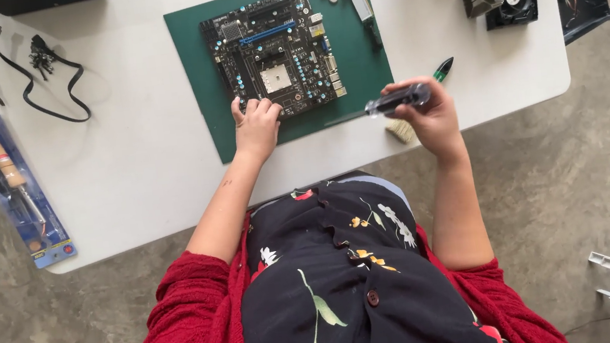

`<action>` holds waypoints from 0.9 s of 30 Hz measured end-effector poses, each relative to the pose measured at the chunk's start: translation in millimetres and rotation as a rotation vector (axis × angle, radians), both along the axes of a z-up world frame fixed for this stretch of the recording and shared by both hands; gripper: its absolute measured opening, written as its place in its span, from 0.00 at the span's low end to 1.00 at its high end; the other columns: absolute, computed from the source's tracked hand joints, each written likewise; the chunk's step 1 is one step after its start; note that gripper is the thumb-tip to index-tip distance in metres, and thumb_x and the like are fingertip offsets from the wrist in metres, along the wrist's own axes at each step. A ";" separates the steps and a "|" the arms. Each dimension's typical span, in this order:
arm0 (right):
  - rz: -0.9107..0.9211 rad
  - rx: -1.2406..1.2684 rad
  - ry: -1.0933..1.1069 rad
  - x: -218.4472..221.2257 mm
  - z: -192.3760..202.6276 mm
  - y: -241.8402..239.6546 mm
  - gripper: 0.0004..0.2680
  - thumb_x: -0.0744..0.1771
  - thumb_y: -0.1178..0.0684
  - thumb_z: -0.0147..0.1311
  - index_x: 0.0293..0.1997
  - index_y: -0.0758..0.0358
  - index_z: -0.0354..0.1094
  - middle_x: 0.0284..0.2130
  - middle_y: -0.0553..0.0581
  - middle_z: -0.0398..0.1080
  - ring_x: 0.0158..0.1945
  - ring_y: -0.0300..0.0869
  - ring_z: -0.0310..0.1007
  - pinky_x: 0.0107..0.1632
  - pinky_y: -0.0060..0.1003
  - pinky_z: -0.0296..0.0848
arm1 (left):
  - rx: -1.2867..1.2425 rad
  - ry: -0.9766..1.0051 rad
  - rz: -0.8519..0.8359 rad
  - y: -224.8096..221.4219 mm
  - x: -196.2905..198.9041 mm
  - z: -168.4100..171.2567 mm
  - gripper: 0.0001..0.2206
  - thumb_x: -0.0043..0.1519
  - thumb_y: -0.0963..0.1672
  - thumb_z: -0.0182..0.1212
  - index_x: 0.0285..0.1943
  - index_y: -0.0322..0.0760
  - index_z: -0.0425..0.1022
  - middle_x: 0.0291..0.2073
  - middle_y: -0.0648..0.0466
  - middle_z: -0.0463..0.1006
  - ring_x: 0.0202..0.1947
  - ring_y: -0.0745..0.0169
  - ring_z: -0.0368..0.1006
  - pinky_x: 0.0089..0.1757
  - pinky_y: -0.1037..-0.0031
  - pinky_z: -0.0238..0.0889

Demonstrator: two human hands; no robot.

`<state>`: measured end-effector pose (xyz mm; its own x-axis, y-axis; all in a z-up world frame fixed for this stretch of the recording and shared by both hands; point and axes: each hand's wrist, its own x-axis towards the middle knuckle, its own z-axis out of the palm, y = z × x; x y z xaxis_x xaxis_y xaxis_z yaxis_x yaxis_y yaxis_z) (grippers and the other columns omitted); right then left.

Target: The person is using a screwdriver to remove or tighten screws on a computer motherboard and a brush to clean dust off the components.

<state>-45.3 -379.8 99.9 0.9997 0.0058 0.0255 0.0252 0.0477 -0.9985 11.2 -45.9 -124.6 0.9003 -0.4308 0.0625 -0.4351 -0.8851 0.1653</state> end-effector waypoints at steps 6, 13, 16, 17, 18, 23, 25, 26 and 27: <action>-0.174 -0.220 -0.381 40.4 29.5 33.1 0.17 0.74 0.49 0.57 0.63 0.70 0.54 0.52 0.70 0.70 0.53 0.55 0.79 0.55 0.44 0.83 | -0.138 0.065 -0.015 6.1 6.8 13.9 0.15 0.59 0.51 0.74 0.53 0.53 0.79 0.47 0.61 0.75 0.56 0.61 0.68 0.66 0.39 0.29; -0.178 -0.257 -0.412 106.8 28.1 93.6 0.14 0.73 0.46 0.59 0.59 0.60 0.60 0.51 0.61 0.74 0.53 0.49 0.79 0.58 0.38 0.80 | -0.556 -0.027 0.136 -10.8 72.0 92.5 0.13 0.66 0.42 0.61 0.59 0.49 0.78 0.51 0.60 0.79 0.54 0.55 0.73 0.57 0.59 0.51; -0.167 -0.367 -0.416 128.7 23.8 109.9 0.13 0.73 0.47 0.60 0.59 0.58 0.61 0.50 0.59 0.77 0.50 0.47 0.82 0.48 0.35 0.85 | -0.678 0.150 -0.088 -20.3 117.0 104.6 0.23 0.69 0.40 0.59 0.75 0.49 0.68 0.63 0.52 0.80 0.62 0.47 0.75 0.57 0.52 0.63; -0.163 -0.392 -0.410 133.9 25.1 113.8 0.13 0.72 0.47 0.61 0.58 0.58 0.61 0.49 0.57 0.77 0.47 0.45 0.81 0.47 0.34 0.84 | -0.653 0.174 -0.115 -24.8 127.8 107.4 0.20 0.71 0.42 0.58 0.73 0.52 0.72 0.60 0.53 0.82 0.61 0.52 0.75 0.61 0.50 0.57; -0.159 -0.418 -0.405 139.3 26.4 117.4 0.13 0.72 0.46 0.61 0.57 0.57 0.61 0.48 0.55 0.77 0.44 0.43 0.80 0.45 0.33 0.83 | -0.629 0.197 -0.143 -29.7 138.8 110.1 0.17 0.73 0.44 0.58 0.70 0.55 0.75 0.57 0.54 0.84 0.60 0.57 0.76 0.65 0.48 0.50; -0.119 -0.415 -0.392 152.3 22.8 123.6 0.13 0.72 0.47 0.62 0.57 0.60 0.62 0.47 0.58 0.73 0.47 0.45 0.79 0.46 0.34 0.85 | -0.613 0.107 -0.122 -31.4 159.9 99.4 0.08 0.69 0.44 0.65 0.53 0.53 0.86 0.43 0.67 0.84 0.42 0.65 0.79 0.65 0.48 0.50; -0.111 -0.404 -0.386 154.4 21.6 125.7 0.13 0.72 0.48 0.62 0.57 0.60 0.63 0.47 0.59 0.72 0.49 0.45 0.79 0.48 0.35 0.85 | -0.608 0.119 -0.118 -31.6 163.0 91.0 0.07 0.68 0.44 0.67 0.52 0.53 0.86 0.43 0.67 0.85 0.42 0.65 0.79 0.66 0.48 0.48; -0.108 -0.435 -0.389 154.5 23.0 126.9 0.12 0.71 0.49 0.63 0.56 0.60 0.63 0.47 0.58 0.72 0.48 0.45 0.78 0.47 0.34 0.86 | -0.591 0.094 -0.119 -32.3 163.6 86.6 0.07 0.68 0.44 0.67 0.51 0.54 0.86 0.43 0.67 0.85 0.42 0.65 0.80 0.66 0.48 0.48; -0.105 -0.466 -0.392 154.9 24.6 127.8 0.12 0.71 0.51 0.64 0.55 0.59 0.63 0.47 0.57 0.72 0.47 0.44 0.78 0.46 0.34 0.86 | -0.575 0.068 -0.120 -33.4 164.5 82.5 0.06 0.67 0.44 0.68 0.50 0.54 0.86 0.42 0.67 0.85 0.43 0.65 0.80 0.67 0.48 0.48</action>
<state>109.6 -252.0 124.6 0.9123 0.0068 0.4094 0.3753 -0.4137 -0.8295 175.7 -79.3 -42.1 0.8577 -0.4437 0.2598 -0.4979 -0.5909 0.6348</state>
